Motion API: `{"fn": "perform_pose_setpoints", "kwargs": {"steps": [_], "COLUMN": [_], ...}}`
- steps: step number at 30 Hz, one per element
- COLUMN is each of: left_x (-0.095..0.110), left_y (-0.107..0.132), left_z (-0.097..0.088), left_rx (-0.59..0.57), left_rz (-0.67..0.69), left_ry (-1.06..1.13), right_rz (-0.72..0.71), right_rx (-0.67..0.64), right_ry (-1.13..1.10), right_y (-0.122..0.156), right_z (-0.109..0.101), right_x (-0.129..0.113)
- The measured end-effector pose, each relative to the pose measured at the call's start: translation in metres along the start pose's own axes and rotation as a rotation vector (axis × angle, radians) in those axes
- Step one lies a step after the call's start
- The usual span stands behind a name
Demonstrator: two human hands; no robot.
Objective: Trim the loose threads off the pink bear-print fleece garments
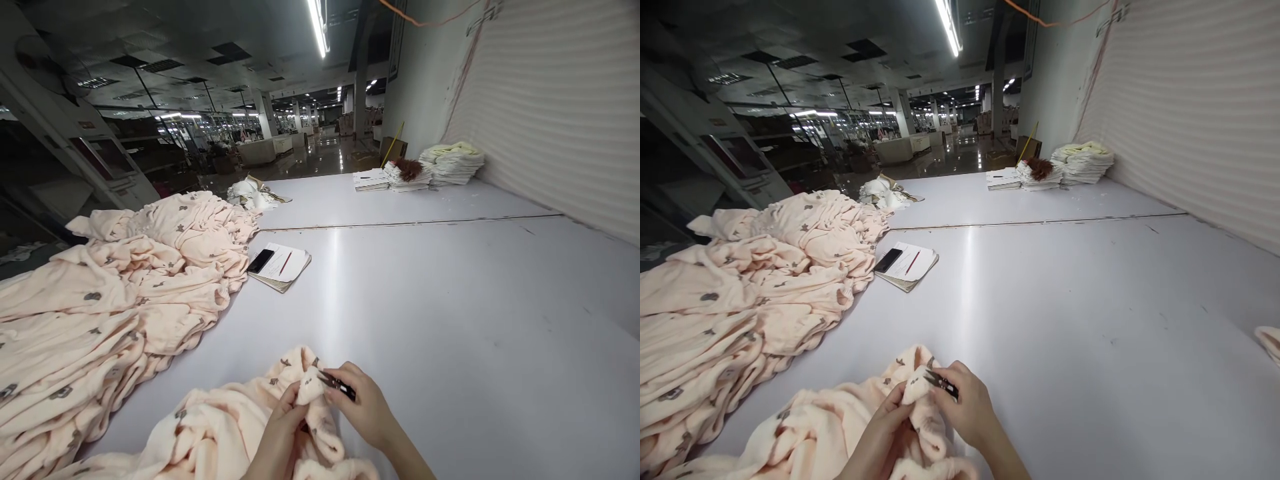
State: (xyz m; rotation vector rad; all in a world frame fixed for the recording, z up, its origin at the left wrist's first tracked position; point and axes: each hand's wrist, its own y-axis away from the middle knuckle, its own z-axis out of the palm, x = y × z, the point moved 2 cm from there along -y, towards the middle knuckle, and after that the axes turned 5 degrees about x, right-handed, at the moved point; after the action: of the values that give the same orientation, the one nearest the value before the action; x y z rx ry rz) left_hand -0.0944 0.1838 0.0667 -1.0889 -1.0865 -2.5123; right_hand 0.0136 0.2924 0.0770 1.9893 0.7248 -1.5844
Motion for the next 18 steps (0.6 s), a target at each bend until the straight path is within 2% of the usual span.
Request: {"fn": "perform_pose_setpoints", "kwargs": {"steps": [4, 11, 15, 18], "left_x": [0.0025, -0.0065, -0.0060, -0.0031], "left_y": [0.0033, -0.0031, -0.0013, 0.0024], "left_z": [0.0041, -0.0026, -0.0032, -0.0003], "left_rx": [-0.059, -0.090, -0.099, -0.067], "left_rz": [-0.038, -0.050, -0.001, 0.080], "left_ry": [0.010, 0.000, -0.180, -0.334], "right_rz": [-0.063, -0.052, -0.023, -0.095], "right_rx": [-0.041, -0.051, -0.047, -0.059], "right_ry": [0.190, 0.170, 0.173, 0.297], "right_y": [0.0050, -0.0005, 0.0023, 0.0068], "right_z": [-0.0025, -0.0055, -0.0091, -0.0106], "right_x": [-0.0021, 0.0010, 0.0005, -0.0058]}}
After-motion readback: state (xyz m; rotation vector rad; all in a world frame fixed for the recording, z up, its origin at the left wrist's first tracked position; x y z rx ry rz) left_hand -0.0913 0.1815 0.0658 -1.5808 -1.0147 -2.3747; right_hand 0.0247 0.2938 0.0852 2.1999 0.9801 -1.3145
